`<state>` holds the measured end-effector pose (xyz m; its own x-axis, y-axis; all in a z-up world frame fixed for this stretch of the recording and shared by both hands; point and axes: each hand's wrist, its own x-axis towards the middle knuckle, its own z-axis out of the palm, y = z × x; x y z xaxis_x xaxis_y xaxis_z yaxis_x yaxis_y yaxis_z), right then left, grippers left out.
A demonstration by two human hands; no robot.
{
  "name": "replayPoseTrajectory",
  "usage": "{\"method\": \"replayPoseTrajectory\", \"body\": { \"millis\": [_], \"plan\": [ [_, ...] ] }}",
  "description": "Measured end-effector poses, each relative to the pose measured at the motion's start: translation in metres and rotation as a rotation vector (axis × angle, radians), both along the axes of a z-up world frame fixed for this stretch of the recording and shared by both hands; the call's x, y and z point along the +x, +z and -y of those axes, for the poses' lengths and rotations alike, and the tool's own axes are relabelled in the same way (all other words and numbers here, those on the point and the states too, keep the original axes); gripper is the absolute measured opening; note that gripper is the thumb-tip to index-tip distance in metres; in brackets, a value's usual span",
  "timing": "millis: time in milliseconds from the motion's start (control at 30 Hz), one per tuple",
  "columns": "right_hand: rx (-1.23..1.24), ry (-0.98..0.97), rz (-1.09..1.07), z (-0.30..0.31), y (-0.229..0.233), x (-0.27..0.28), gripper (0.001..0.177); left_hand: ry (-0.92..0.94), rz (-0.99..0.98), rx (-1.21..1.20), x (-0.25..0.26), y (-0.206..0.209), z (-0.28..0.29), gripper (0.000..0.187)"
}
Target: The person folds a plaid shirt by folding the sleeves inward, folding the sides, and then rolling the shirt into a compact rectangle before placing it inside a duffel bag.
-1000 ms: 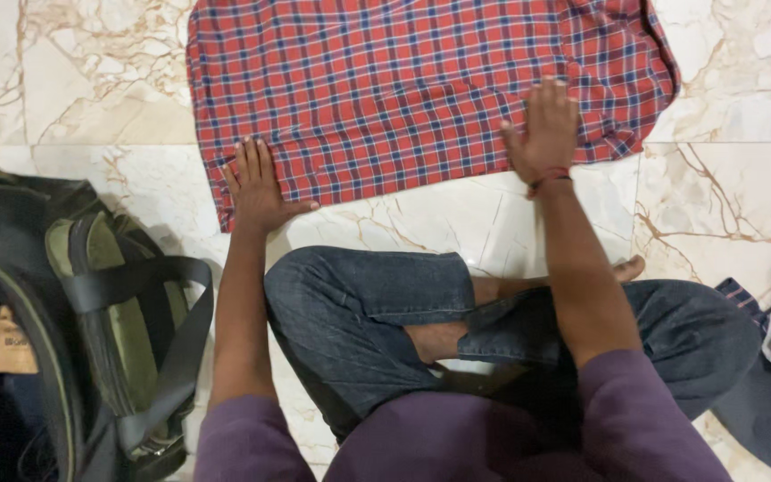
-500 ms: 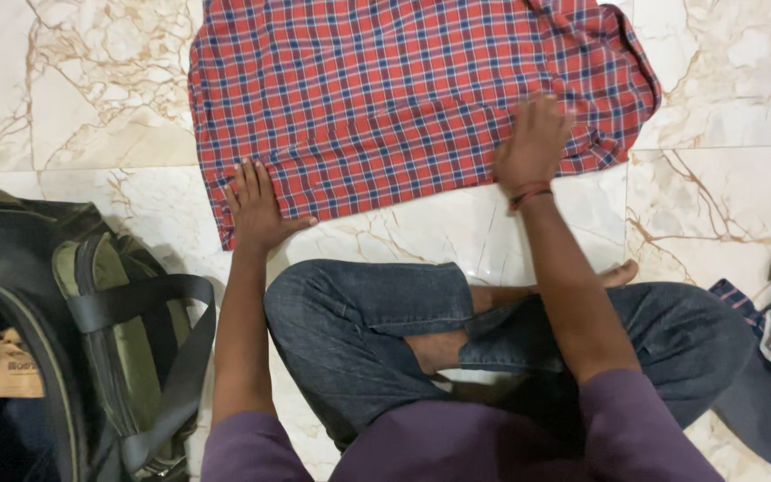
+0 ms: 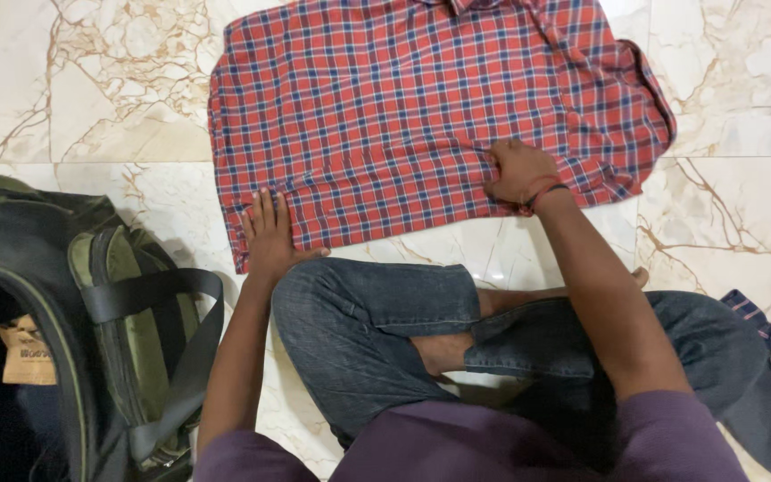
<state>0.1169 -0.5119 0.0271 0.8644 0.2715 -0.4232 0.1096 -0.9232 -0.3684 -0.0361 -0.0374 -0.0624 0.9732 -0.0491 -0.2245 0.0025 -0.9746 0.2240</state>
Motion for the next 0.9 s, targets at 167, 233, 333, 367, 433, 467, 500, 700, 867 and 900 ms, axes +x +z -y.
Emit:
{"method": "replayPoseTrajectory", "body": {
  "millis": [167, 233, 333, 367, 433, 467, 500, 700, 867, 900],
  "plan": [
    [-0.096, -0.044, -0.388, 0.012, -0.006, 0.028, 0.034, 0.029, -0.045, -0.122, -0.002, 0.025, 0.003, 0.125],
    [0.032, -0.045, -0.294, 0.023, -0.014, 0.047, 0.024, 0.080, -0.029, -0.141, 0.007, 0.044, 0.004, 0.102],
    [0.380, -0.230, 0.170, 0.037, -0.023, 0.074, 0.019, 0.164, 0.056, -0.191, 0.045, 0.069, -0.001, 0.074],
    [0.357, -0.244, 0.259, 0.045, -0.022, 0.092, 0.019, 0.200, 0.119, -0.222, 0.064, 0.075, -0.003, 0.067],
    [0.323, -0.226, 0.417, 0.057, -0.025, 0.126, 0.020, 0.247, 0.116, -0.233, 0.105, 0.082, -0.010, 0.069],
    [0.315, -0.194, 0.504, 0.061, -0.025, 0.152, 0.021, 0.236, 0.136, -0.235, 0.130, 0.083, -0.015, 0.068],
    [0.291, -0.120, 0.683, 0.063, -0.026, 0.170, 0.014, 0.224, 0.155, -0.237, 0.153, 0.083, -0.019, 0.067],
    [0.438, -0.053, 0.868, 0.050, -0.034, 0.241, 0.011, 0.158, 0.206, -0.054, 0.281, 0.052, -0.024, 0.080],
    [0.290, 0.035, 0.989, 0.052, -0.065, 0.257, 0.013, 0.066, 0.235, 0.021, 0.349, 0.014, -0.006, 0.090],
    [0.237, 0.027, 0.941, 0.054, -0.072, 0.258, 0.012, 0.063, 0.231, 0.021, 0.354, 0.013, -0.002, 0.090]
  ]
}}
